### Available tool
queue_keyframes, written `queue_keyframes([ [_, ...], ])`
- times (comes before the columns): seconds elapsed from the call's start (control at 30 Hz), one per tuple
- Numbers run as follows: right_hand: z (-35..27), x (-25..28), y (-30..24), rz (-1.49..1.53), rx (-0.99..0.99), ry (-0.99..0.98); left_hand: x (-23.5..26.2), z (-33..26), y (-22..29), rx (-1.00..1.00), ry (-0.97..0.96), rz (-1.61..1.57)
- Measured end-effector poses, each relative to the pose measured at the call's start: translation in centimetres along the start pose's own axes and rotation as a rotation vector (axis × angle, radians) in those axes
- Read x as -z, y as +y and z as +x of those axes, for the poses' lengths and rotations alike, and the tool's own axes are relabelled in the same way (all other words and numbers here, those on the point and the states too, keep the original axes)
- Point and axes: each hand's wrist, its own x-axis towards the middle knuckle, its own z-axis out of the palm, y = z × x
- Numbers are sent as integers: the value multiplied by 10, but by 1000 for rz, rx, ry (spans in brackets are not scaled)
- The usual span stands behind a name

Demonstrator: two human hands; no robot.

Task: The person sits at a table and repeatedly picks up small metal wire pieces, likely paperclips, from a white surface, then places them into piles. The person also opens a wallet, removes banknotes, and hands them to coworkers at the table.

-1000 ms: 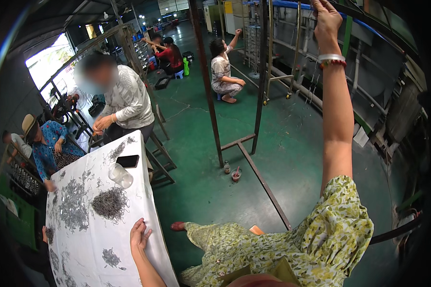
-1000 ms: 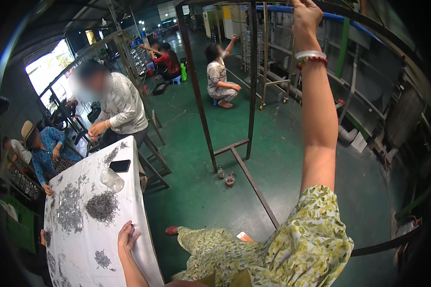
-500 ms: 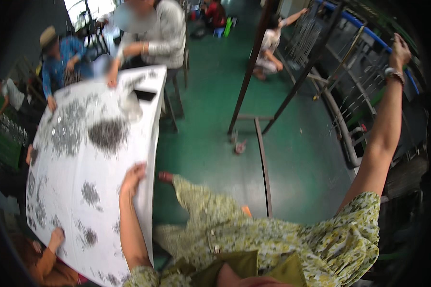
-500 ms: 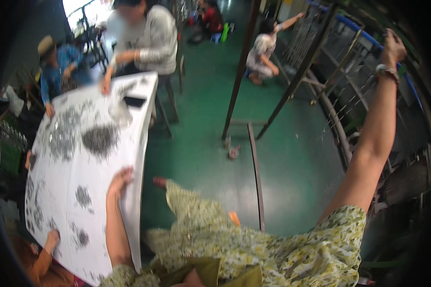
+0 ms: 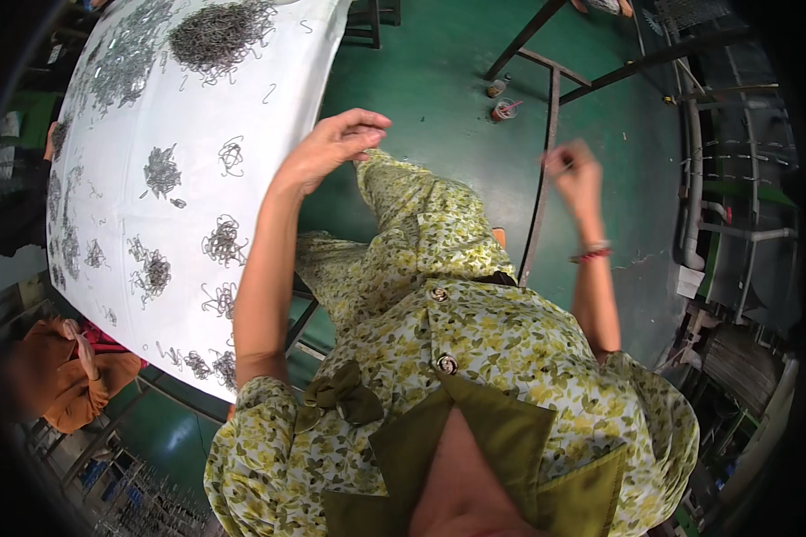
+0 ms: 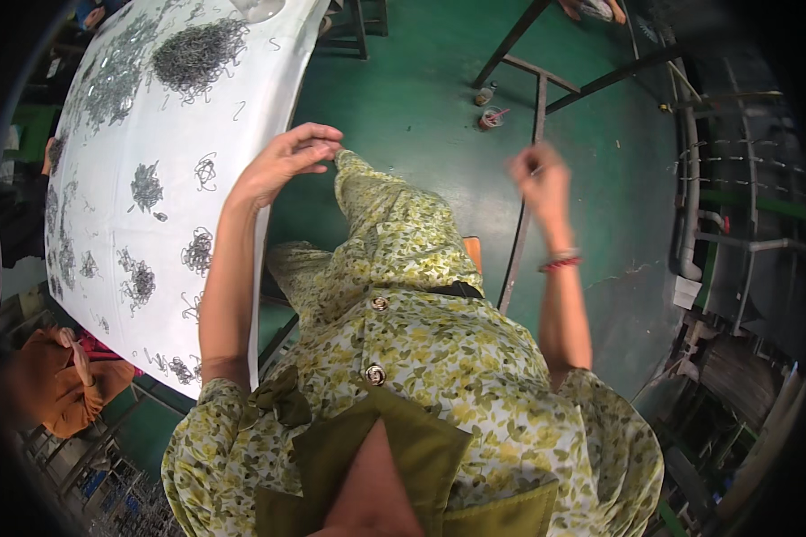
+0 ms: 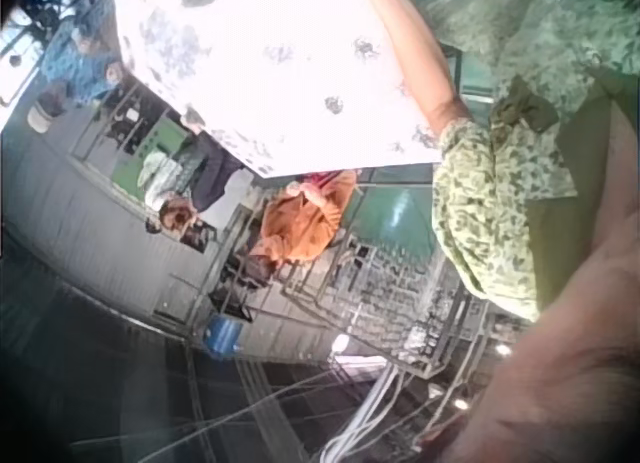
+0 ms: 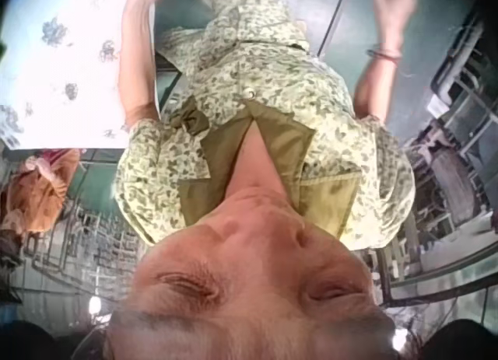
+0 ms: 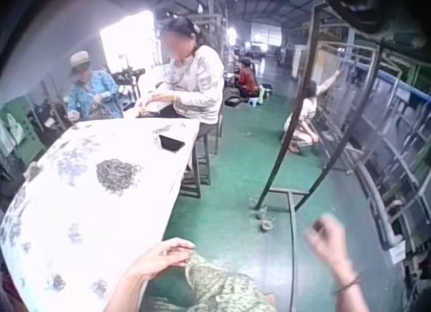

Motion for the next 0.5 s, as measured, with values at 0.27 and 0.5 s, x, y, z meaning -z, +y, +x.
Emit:
queue_keyframes([
  [0.27,-75,-94,-27,196,-15,-568,4,-56,-3,-126,96,-78],
  [0.5,-90,-147,-59,-786,361,-328,-5,-134,-39,-268,141,-20],
])
